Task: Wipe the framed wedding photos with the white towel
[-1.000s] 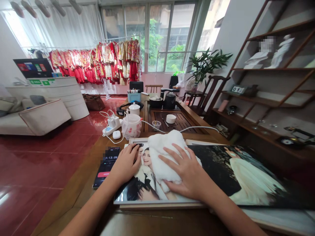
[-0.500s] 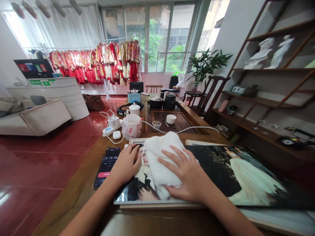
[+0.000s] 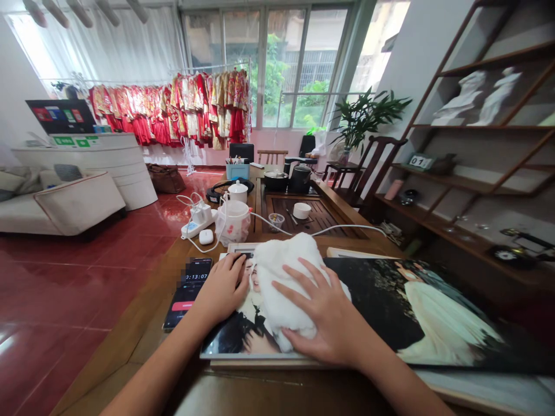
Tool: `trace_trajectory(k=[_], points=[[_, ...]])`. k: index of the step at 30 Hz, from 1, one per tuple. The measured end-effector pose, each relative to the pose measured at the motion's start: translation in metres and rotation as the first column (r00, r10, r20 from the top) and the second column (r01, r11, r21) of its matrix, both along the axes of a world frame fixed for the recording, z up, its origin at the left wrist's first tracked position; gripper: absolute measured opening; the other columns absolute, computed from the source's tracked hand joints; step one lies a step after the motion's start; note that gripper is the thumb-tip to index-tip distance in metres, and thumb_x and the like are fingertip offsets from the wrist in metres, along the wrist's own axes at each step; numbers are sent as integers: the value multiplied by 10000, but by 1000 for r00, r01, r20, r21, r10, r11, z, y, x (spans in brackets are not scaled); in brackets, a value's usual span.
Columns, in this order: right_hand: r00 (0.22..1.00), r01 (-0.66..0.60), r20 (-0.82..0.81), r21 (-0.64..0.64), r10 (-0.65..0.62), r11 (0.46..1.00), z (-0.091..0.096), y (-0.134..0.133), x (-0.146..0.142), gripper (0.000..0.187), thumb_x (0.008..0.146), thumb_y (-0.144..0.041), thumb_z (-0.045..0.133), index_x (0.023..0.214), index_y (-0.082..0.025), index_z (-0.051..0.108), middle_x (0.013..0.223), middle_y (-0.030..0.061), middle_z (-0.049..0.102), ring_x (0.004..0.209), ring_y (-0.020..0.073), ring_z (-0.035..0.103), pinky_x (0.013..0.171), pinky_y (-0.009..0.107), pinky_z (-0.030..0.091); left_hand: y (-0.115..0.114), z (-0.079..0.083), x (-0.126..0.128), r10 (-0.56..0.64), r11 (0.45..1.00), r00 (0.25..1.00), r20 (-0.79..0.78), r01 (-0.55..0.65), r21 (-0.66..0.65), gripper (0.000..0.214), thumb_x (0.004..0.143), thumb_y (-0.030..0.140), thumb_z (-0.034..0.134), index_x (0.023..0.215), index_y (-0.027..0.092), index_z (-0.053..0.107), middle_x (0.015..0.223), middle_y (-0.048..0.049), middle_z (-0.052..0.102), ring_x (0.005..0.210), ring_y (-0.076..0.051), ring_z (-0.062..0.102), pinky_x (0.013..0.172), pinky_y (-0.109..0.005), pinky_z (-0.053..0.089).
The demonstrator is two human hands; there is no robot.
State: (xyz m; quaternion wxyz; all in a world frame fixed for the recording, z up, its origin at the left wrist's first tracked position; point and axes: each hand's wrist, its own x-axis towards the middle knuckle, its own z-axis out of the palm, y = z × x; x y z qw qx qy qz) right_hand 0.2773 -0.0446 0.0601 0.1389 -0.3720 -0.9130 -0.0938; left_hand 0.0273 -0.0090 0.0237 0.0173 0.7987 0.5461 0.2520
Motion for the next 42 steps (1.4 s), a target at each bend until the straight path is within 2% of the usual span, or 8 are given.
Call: trace_trajectory(k=[6, 14, 18, 23, 27, 30, 35, 42], points=[[996, -80, 22, -56, 81, 995, 2, -4, -3, 723, 781, -581, 578, 1443, -356, 396, 1520, 57, 372, 1398, 390, 240, 1052, 639, 203, -1, 4, -1, -21, 1000, 1000, -18, 20, -22, 387, 959, 276, 429, 1325, 189, 518, 1374, -111, 513, 1284, -269, 473, 1087, -440, 379], [992, 126, -3, 39, -126, 991, -4, 11, 10, 622, 817, -532, 560, 1395, -316, 479, 1479, 79, 432, 1360, 404, 299, 1012, 634, 261, 0, -2, -1, 14, 1000, 1000, -9, -15, -27, 409, 976, 339, 418, 1337, 169, 507, 1408, -122, 491, 1300, -285, 464, 1100, -454, 359], [987, 161, 17, 74, -163, 984, -7, 15, 13, 624, 832, -541, 549, 1396, -280, 490, 1472, 115, 434, 1354, 437, 285, 1007, 647, 256, 0, -1, 0, 5, 1000, 1000, -6, -5, -13, 410, 970, 327, 434, 1338, 162, 508, 1390, -128, 507, 1298, -282, 466, 1096, -448, 366], [995, 85, 46, 52, -87, 995, -4, 5, 5, 635, 859, -550, 506, 1430, -283, 441, 1500, 121, 396, 1370, 436, 258, 1021, 654, 223, 0, -3, 0, 10, 1000, 1000, -11, -10, -5, 405, 980, 327, 417, 1332, 154, 515, 1391, -128, 507, 1292, -282, 471, 1103, -455, 358], [996, -28, 84, -7, 29, 1000, -2, -3, -1, 696, 826, -559, 528, 1454, -287, 397, 1515, 110, 375, 1389, 419, 231, 1039, 651, 186, 1, -2, -1, 1, 1000, 1000, -14, -1, 2, 403, 981, 327, 416, 1331, 154, 517, 1389, -132, 508, 1291, -285, 470, 1091, -462, 375], [996, -55, 74, -21, 56, 998, -1, -3, -1, 720, 805, -560, 544, 1459, -308, 380, 1521, 91, 370, 1399, 403, 222, 1045, 642, 178, 1, -1, 0, -10, 1000, 1000, -17, 10, -2, 404, 978, 320, 423, 1331, 148, 519, 1383, -136, 511, 1291, -285, 469, 1093, -458, 377], [999, -6, 40, -9, 7, 1000, -1, 1, 3, 677, 808, -572, 532, 1430, -328, 423, 1504, 69, 401, 1389, 385, 262, 1039, 634, 199, 0, 1, 0, 8, 999, 1000, -28, -9, -31, 422, 982, 329, 415, 1339, 126, 514, 1399, -142, 496, 1306, -288, 453, 1107, -456, 357], [981, 193, -29, 50, -192, 980, -8, 12, 12, 620, 850, -590, 498, 1399, -301, 483, 1491, 87, 417, 1379, 415, 262, 1029, 639, 232, 0, -1, 0, 17, 999, 1000, -3, -17, -33, 422, 965, 323, 440, 1340, 142, 511, 1387, -134, 512, 1298, -286, 469, 1093, -457, 375]])
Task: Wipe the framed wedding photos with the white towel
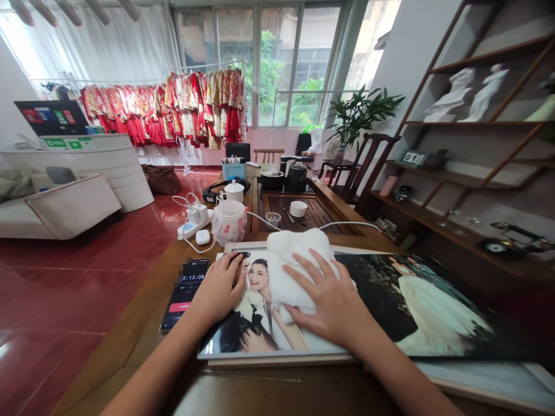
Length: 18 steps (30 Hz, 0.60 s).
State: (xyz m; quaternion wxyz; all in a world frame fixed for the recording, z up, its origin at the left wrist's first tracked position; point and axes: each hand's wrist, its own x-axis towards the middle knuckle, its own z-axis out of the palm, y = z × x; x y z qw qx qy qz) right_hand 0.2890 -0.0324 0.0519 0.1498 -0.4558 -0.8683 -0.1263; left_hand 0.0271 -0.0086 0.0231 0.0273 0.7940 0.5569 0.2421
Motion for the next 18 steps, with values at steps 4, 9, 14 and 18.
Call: trace_trajectory(k=[4, 9, 14, 18], points=[[998, -58, 21, 9, 58, 998, 0, -3, -2, 618, 858, -576, 498, 1407, -294, 474, 1484, 106, 423, 1366, 429, 273, 1020, 649, 234, 0, -1, 0, -5, 1000, 1000, -4, 5, 9, 422, 972, 323, 429, 1343, 139, 507, 1392, -133, 508, 1298, -284, 466, 1093, -460, 373], [974, -213, 61, -47, 216, 976, 4, -13, -9, 673, 820, -553, 539, 1431, -293, 431, 1491, 102, 413, 1376, 411, 261, 1029, 651, 208, 0, 1, 0, -4, 1000, 1000, -22, 4, 0, 421, 980, 324, 413, 1335, 121, 510, 1396, -144, 499, 1294, -291, 465, 1096, -468, 369], [965, -251, 59, -89, 257, 964, 6, -16, -10, 699, 805, -585, 541, 1438, -319, 410, 1512, 77, 385, 1395, 384, 238, 1036, 639, 192, 0, 1, 0, -19, 1000, 999, -26, 19, 10, 392, 976, 302, 408, 1316, 144, 524, 1385, -129, 505, 1287, -278, 473, 1096, -447, 377], [985, -169, 27, -71, 171, 983, 4, -11, -7, 637, 820, -571, 529, 1399, -312, 470, 1490, 75, 421, 1382, 377, 269, 1034, 624, 209, 0, 0, 0, 1, 1000, 1000, -32, -1, -14, 424, 981, 328, 400, 1351, 145, 496, 1400, -129, 495, 1302, -285, 458, 1098, -466, 369]])
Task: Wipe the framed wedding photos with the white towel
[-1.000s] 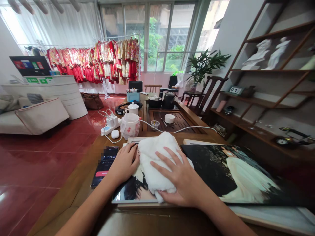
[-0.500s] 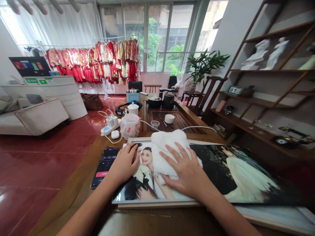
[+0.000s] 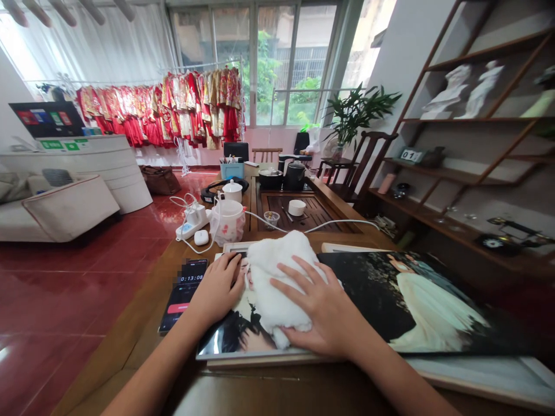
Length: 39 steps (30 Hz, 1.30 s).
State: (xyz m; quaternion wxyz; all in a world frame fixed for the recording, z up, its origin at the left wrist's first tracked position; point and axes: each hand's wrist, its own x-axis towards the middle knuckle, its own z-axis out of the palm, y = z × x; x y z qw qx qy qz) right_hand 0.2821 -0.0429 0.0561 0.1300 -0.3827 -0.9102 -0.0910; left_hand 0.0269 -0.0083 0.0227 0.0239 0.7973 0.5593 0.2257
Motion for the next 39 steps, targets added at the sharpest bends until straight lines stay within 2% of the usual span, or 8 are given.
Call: trace_trajectory(k=[6, 12, 17, 27, 30, 36, 39], points=[[992, 118, -40, 42, -116, 992, -2, 7, 4, 600, 851, -557, 507, 1395, -303, 485, 1483, 89, 427, 1365, 405, 284, 1028, 634, 224, -1, 0, 0, 3, 1000, 1000, 7, -3, -5, 435, 978, 328, 403, 1356, 132, 493, 1416, -138, 484, 1314, -285, 445, 1105, -465, 359], [999, -33, 29, 11, 33, 999, 3, -2, 0, 658, 821, -544, 544, 1422, -293, 447, 1486, 105, 419, 1369, 410, 267, 1027, 649, 204, -1, 1, 0, -7, 1000, 999, 31, 7, 19, 411, 975, 326, 417, 1333, 151, 513, 1393, -135, 504, 1299, -289, 465, 1097, -473, 366], [992, -125, 30, -10, 125, 992, 5, -5, -1, 719, 792, -573, 571, 1442, -315, 407, 1498, 78, 408, 1385, 387, 253, 1049, 621, 182, 0, 1, 0, -43, 998, 998, 40, 41, 49, 371, 962, 295, 436, 1305, 190, 529, 1361, -113, 527, 1267, -269, 493, 1080, -451, 388], [996, 77, -45, 42, -75, 996, -3, 11, 9, 600, 846, -546, 520, 1389, -293, 489, 1472, 88, 442, 1358, 393, 296, 1019, 620, 238, -1, 0, 0, -1, 1000, 1000, 23, 1, 1, 427, 973, 333, 419, 1352, 152, 498, 1402, -129, 497, 1303, -284, 460, 1094, -457, 366], [999, 44, -24, 51, -43, 998, -2, 8, 6, 597, 850, -539, 522, 1392, -290, 486, 1474, 100, 437, 1357, 405, 289, 1021, 637, 218, -1, -1, -1, 0, 1000, 1000, 14, 0, 5, 425, 980, 342, 411, 1350, 150, 497, 1412, -130, 488, 1309, -289, 452, 1096, -464, 362], [992, -122, 24, 4, 122, 992, 3, -3, 0, 685, 811, -551, 561, 1432, -298, 423, 1488, 88, 421, 1387, 383, 249, 1049, 616, 180, -2, 2, 0, -25, 999, 1000, 19, 24, 32, 386, 976, 315, 415, 1317, 168, 521, 1381, -123, 510, 1290, -278, 472, 1089, -448, 376], [992, -128, 12, -10, 128, 992, 4, -3, 0, 697, 796, -567, 568, 1427, -304, 429, 1490, 74, 420, 1387, 374, 258, 1055, 604, 182, -1, 3, 0, -41, 998, 999, 32, 40, 38, 367, 966, 301, 427, 1299, 188, 533, 1362, -112, 523, 1271, -268, 489, 1075, -432, 393]])
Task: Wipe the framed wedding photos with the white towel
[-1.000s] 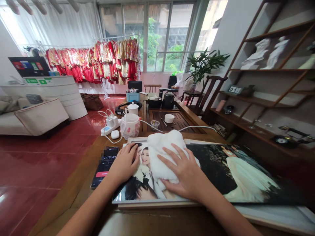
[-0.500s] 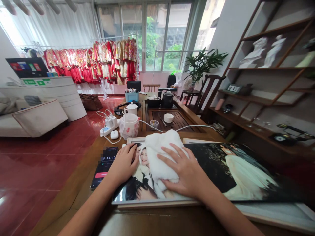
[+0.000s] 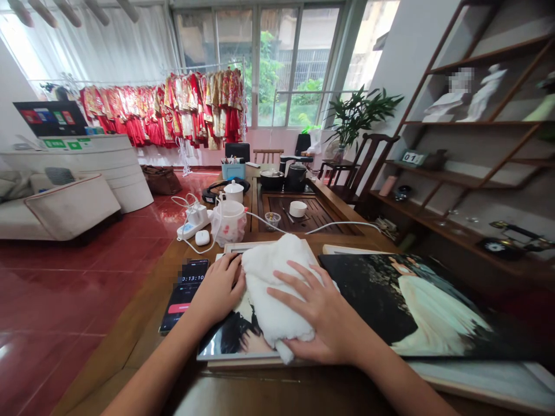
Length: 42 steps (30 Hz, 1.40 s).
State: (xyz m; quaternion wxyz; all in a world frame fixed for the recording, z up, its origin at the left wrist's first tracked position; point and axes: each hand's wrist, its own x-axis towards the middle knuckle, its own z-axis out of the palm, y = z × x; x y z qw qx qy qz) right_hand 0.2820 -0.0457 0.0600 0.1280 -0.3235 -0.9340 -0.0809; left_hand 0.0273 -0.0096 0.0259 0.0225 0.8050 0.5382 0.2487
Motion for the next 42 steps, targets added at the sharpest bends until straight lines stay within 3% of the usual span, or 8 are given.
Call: trace_trajectory(k=[9, 19, 29, 35, 42], points=[[978, 202, -55, 52, -199, 978, -5, 13, 9, 608, 828, -530, 544, 1378, -273, 503, 1465, 97, 448, 1359, 397, 289, 1016, 628, 242, 1, -4, -1, 37, 999, 999, -13, -38, -31, 425, 977, 337, 412, 1349, 151, 497, 1407, -128, 493, 1308, -284, 452, 1096, -457, 363], [1000, -23, -15, -21, 23, 1000, 1, -3, -3, 709, 776, -551, 589, 1423, -302, 439, 1474, 81, 440, 1383, 386, 266, 1069, 617, 178, 0, -1, -2, -17, 1000, 1000, 22, 17, 3, 376, 949, 272, 450, 1310, 210, 535, 1359, -109, 525, 1266, -275, 493, 1069, -460, 401], [980, 195, -50, 39, -193, 980, -4, 13, 9, 596, 818, -518, 555, 1363, -282, 516, 1458, 93, 457, 1355, 397, 299, 1014, 628, 250, 1, -3, 0, 39, 998, 999, -18, -39, -39, 429, 976, 338, 410, 1345, 138, 502, 1405, -134, 493, 1309, -287, 451, 1102, -456, 356], [995, 99, 23, 37, -100, 994, -1, 6, 3, 645, 824, -525, 541, 1406, -256, 470, 1474, 113, 434, 1366, 416, 261, 1027, 648, 202, 1, -3, -1, 39, 999, 999, -9, -40, -19, 412, 983, 342, 405, 1336, 158, 511, 1408, -127, 491, 1307, -285, 457, 1105, -459, 353], [999, 33, 28, -22, -33, 999, 0, 0, -1, 671, 811, -568, 539, 1419, -301, 438, 1499, 72, 408, 1392, 380, 240, 1045, 623, 180, -1, -1, 0, 21, 999, 999, -32, -22, -23, 414, 988, 320, 397, 1342, 134, 506, 1393, -133, 500, 1293, -277, 461, 1104, -449, 359]])
